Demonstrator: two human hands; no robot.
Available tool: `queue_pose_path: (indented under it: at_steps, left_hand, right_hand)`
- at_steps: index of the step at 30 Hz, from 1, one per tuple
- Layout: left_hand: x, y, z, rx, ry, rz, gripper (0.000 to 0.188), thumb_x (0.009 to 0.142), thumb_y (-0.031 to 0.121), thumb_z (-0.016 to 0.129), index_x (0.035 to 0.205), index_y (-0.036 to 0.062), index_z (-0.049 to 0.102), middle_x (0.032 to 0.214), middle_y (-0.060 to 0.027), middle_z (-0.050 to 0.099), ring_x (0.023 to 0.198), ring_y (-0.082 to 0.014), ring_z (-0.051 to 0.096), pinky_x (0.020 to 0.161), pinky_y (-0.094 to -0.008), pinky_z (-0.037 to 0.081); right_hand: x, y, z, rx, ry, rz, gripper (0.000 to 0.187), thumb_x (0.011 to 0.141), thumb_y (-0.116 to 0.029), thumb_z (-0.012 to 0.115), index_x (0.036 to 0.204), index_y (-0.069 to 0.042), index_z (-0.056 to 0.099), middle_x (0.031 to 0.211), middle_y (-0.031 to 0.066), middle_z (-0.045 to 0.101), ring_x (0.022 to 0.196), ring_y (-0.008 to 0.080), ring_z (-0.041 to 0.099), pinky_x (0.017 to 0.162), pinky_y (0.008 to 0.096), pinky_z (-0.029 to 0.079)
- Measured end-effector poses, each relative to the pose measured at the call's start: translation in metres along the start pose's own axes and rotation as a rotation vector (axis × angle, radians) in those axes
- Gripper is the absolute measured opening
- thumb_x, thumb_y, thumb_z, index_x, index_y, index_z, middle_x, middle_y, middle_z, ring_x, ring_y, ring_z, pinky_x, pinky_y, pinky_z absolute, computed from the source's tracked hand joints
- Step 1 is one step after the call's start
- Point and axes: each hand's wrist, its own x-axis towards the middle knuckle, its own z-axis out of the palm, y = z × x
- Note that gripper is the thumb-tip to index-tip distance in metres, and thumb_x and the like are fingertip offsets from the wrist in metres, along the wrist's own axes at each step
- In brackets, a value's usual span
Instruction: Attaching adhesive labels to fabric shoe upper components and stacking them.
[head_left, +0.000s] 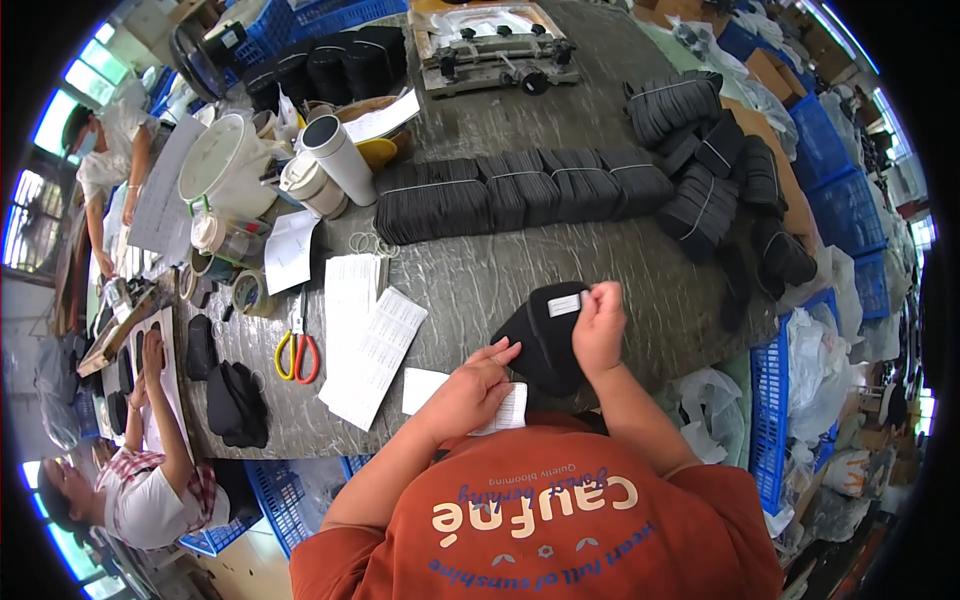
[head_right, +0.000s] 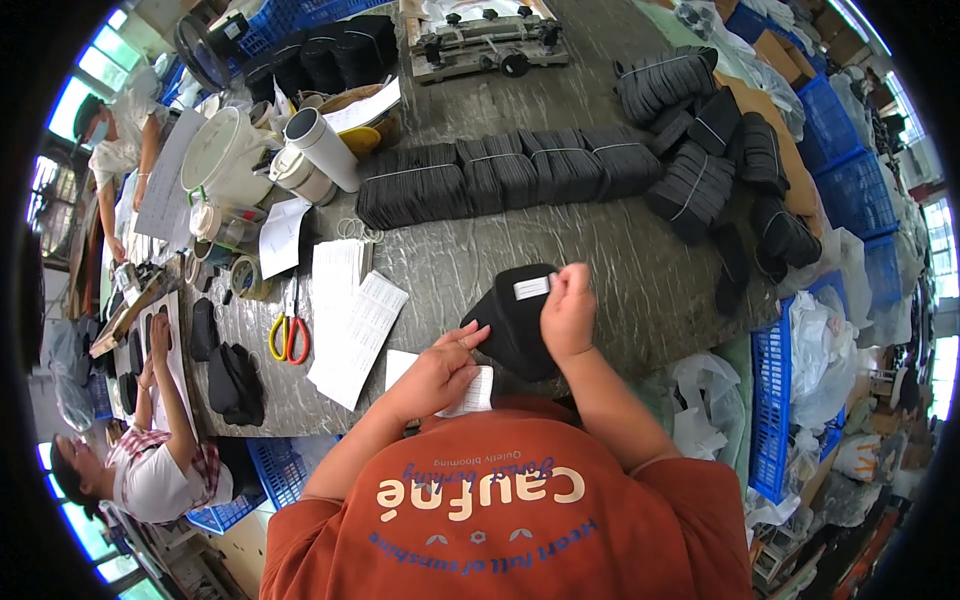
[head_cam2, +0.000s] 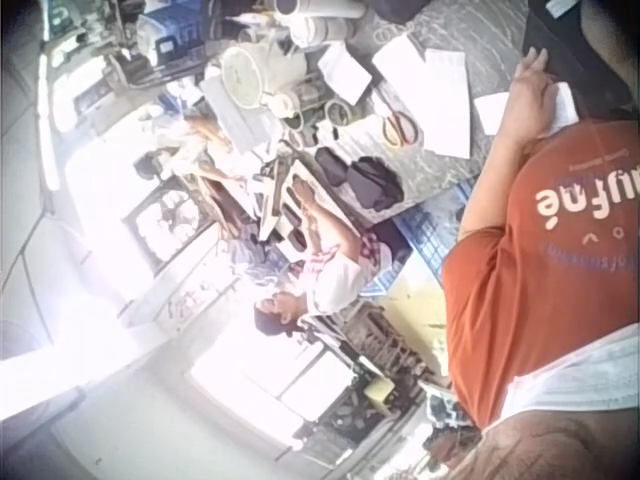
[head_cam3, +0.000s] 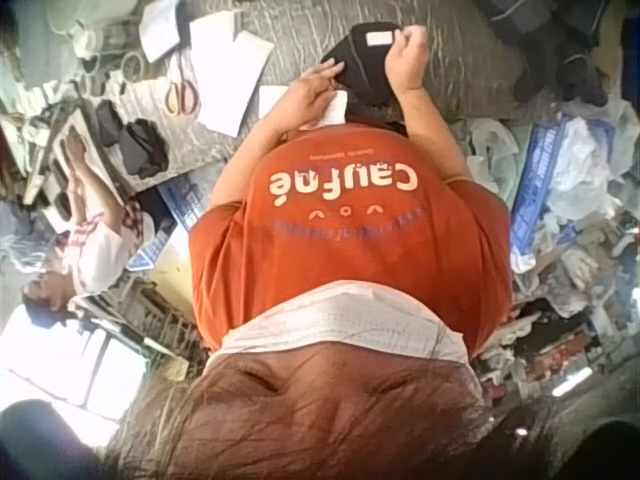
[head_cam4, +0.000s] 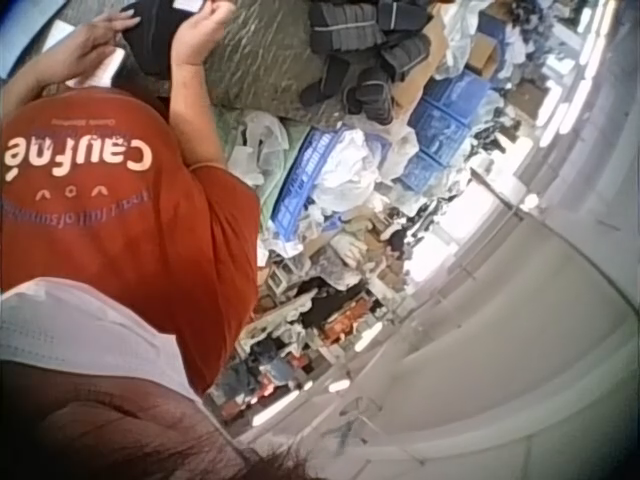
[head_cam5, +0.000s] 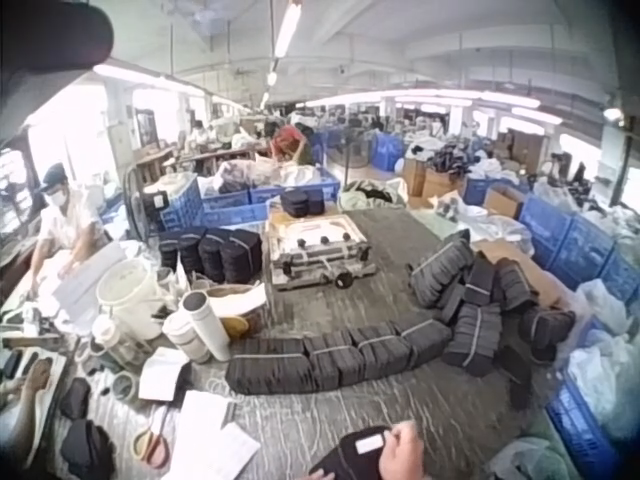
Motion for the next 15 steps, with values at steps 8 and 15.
queue_pose_path:
  at_steps: [8,15]
  left_hand:
    - [0.004,0.011,-0.005,-0.088,0.368,-0.308,0.017,0.090,0.011,0.059,0.081,-0.0031,0.062,0.079,-0.0082,0.066,0.074,-0.0131,0.060,0.065,-0.0278,0.048]
    - [0.008,0.012,-0.022,-0.268,0.304,-0.364,0.022,0.091,0.018,0.061,0.084,-0.0021,0.065,0.069,0.0013,0.059,0.062,-0.0053,0.050,0.054,-0.0228,0.041]
  right_hand:
    - [0.026,-0.011,-0.040,0.087,-0.279,0.029,0.018,0.081,-0.005,0.067,0.093,-0.002,0.053,0.083,0.0106,0.059,0.077,0.0229,0.060,0.069,0.0329,0.048]
    - [-0.005,-0.068,-0.028,0.538,-0.846,0.087,0.018,0.078,0.002,0.067,0.091,-0.003,0.055,0.078,0.0048,0.059,0.071,0.0124,0.057,0.064,0.0289,0.047]
